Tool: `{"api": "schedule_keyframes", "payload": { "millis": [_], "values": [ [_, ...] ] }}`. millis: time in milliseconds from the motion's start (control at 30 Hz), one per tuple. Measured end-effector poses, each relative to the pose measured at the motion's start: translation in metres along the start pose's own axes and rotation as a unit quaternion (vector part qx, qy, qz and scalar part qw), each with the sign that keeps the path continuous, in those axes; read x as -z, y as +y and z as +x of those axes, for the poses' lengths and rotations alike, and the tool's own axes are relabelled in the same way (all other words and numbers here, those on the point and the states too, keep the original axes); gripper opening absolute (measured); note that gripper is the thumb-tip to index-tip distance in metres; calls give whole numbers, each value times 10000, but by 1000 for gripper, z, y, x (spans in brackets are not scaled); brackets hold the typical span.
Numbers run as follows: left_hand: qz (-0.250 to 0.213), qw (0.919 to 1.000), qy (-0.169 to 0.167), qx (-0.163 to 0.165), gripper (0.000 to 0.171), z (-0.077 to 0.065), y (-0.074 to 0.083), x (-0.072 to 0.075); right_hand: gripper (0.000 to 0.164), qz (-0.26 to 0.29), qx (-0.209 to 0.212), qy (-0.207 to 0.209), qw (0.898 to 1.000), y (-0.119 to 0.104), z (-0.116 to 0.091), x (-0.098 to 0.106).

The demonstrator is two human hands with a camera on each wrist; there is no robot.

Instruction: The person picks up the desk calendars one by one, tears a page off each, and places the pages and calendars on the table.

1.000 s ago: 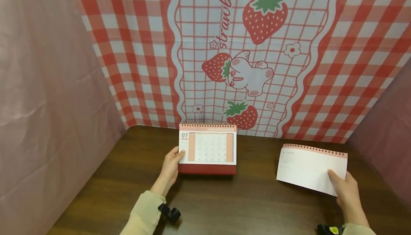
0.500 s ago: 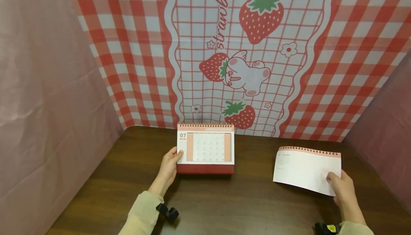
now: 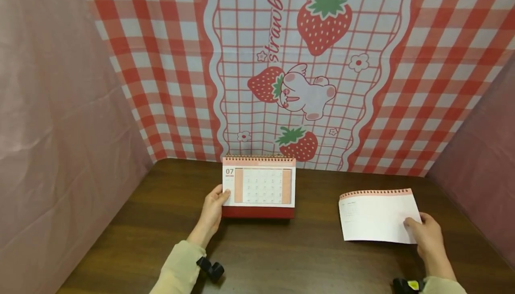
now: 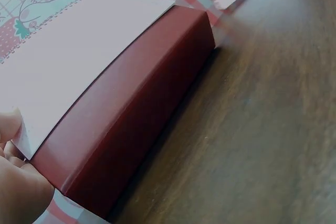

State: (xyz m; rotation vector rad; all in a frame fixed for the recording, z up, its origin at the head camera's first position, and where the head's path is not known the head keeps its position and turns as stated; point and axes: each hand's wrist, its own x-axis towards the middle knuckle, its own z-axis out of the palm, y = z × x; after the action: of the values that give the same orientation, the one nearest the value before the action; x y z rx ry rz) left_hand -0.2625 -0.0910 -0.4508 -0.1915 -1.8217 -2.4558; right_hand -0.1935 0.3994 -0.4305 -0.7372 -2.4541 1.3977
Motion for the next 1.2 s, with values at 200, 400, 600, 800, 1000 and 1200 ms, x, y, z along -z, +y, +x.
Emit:
{"api": "schedule_keyframes", "payload": {
  "millis": [200,400,600,800,1000,1200],
  "values": [
    [141,9998,-118,-56,34,0,-3,-5,56,-485,228,-15,9986,3,1,0],
    [155,9999,-76,-5,35,1,-7,-5,58,-1301,319,52,9910,4,0,3],
    [207,9997,-142,-73,35,0,-10,-4,59,-1847,288,164,9822,1,-1,3],
    [252,9995,-178,-31,34,0,-14,-4,61,-2141,347,-188,9760,-1,3,2],
    [322,9994,-136,-25,34,-1,-15,-6,64,-2485,498,-756,9644,-3,10,0],
    [304,9995,-91,10,34,-3,-17,-9,64,-2868,602,-947,9514,-7,17,5]
  ]
}}
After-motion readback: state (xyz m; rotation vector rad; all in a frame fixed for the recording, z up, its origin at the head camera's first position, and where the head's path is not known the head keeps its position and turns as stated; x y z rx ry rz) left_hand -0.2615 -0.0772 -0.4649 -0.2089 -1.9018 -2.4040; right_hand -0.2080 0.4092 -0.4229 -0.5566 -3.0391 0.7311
